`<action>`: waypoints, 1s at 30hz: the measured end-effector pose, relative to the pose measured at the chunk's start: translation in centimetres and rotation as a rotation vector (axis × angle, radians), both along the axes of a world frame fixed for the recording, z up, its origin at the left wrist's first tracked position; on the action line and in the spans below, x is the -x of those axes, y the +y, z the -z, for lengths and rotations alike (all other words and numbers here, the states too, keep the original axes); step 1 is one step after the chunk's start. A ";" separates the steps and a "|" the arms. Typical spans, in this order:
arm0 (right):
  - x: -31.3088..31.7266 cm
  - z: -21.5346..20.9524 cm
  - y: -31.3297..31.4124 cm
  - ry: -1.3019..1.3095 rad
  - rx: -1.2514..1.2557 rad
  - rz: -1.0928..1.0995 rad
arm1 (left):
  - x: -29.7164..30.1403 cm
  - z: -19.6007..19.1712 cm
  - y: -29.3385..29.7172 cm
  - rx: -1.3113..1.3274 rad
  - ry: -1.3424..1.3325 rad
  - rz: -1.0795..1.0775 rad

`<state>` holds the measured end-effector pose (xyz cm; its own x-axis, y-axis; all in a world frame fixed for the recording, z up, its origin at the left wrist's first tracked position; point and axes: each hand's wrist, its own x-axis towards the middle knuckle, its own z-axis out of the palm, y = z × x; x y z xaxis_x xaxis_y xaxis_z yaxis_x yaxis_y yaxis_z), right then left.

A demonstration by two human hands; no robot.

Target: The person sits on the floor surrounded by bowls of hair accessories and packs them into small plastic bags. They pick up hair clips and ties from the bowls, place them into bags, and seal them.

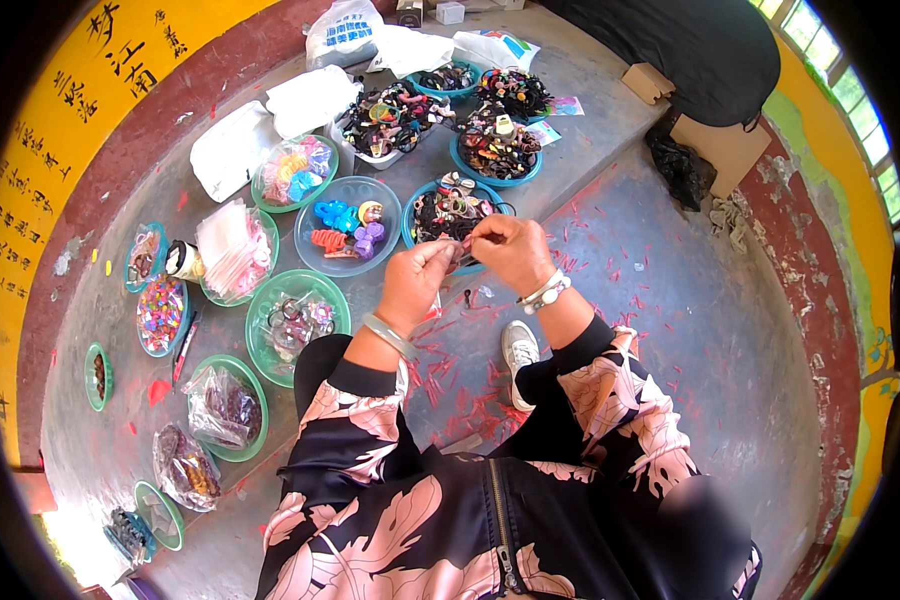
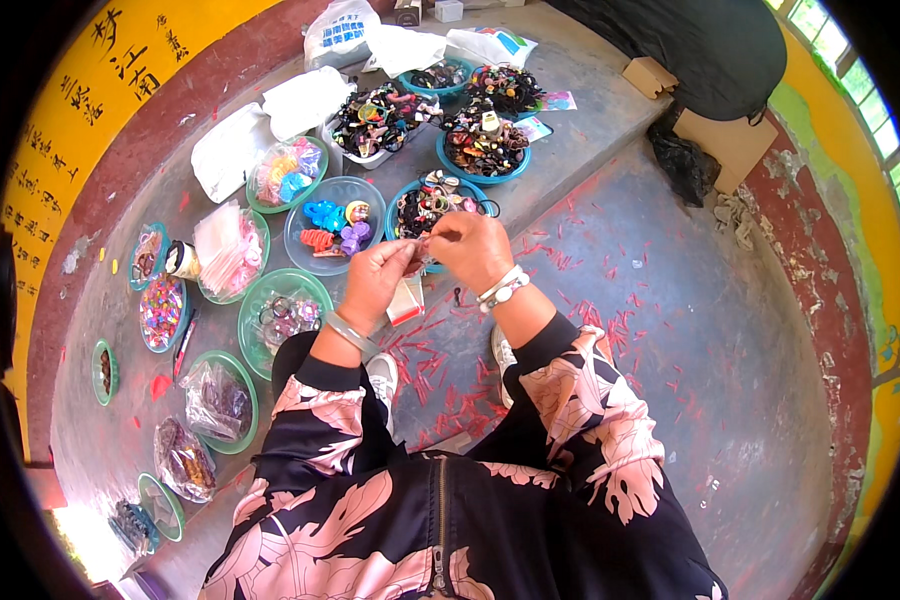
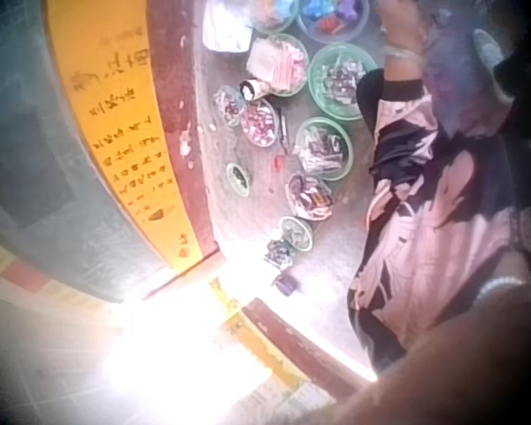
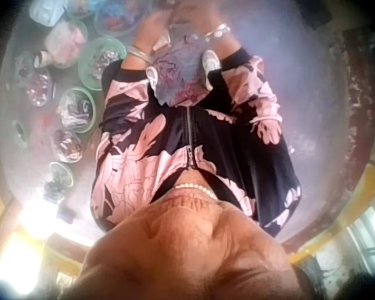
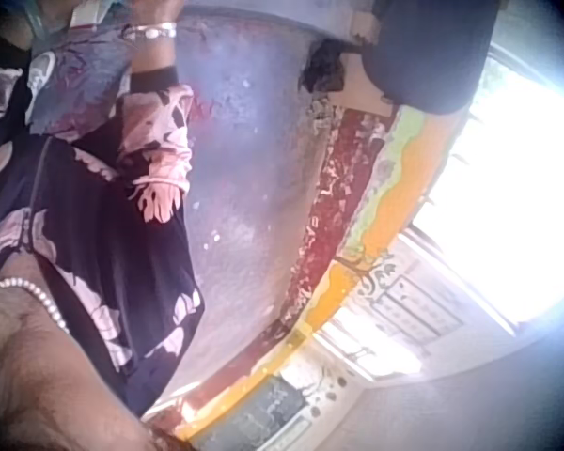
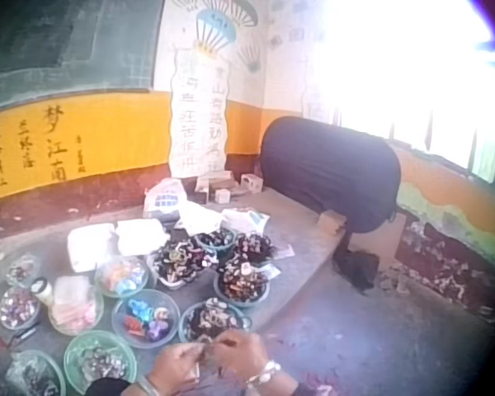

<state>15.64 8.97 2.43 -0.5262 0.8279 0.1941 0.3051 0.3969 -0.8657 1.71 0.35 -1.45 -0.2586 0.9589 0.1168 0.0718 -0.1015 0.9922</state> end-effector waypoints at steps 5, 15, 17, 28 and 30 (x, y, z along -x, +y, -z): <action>-1.5 -0.3 2.3 0.146 0.327 -0.039 | 0.7 -0.5 -0.1 0.057 -0.455 0.057; -7.8 0.8 7.9 0.119 0.360 0.036 | 1.3 -0.7 -0.3 0.052 -0.609 -0.006; -9.7 1.8 9.4 -0.009 0.289 0.043 | 1.2 -0.5 -0.2 0.057 -0.606 -0.006; -14.2 4.0 11.1 -0.772 -0.051 0.365 | 1.0 -0.6 -0.5 0.072 -0.602 -0.009; -15.6 5.7 12.2 -0.674 -0.034 0.355 | 0.9 -0.5 -0.3 0.072 -0.612 0.001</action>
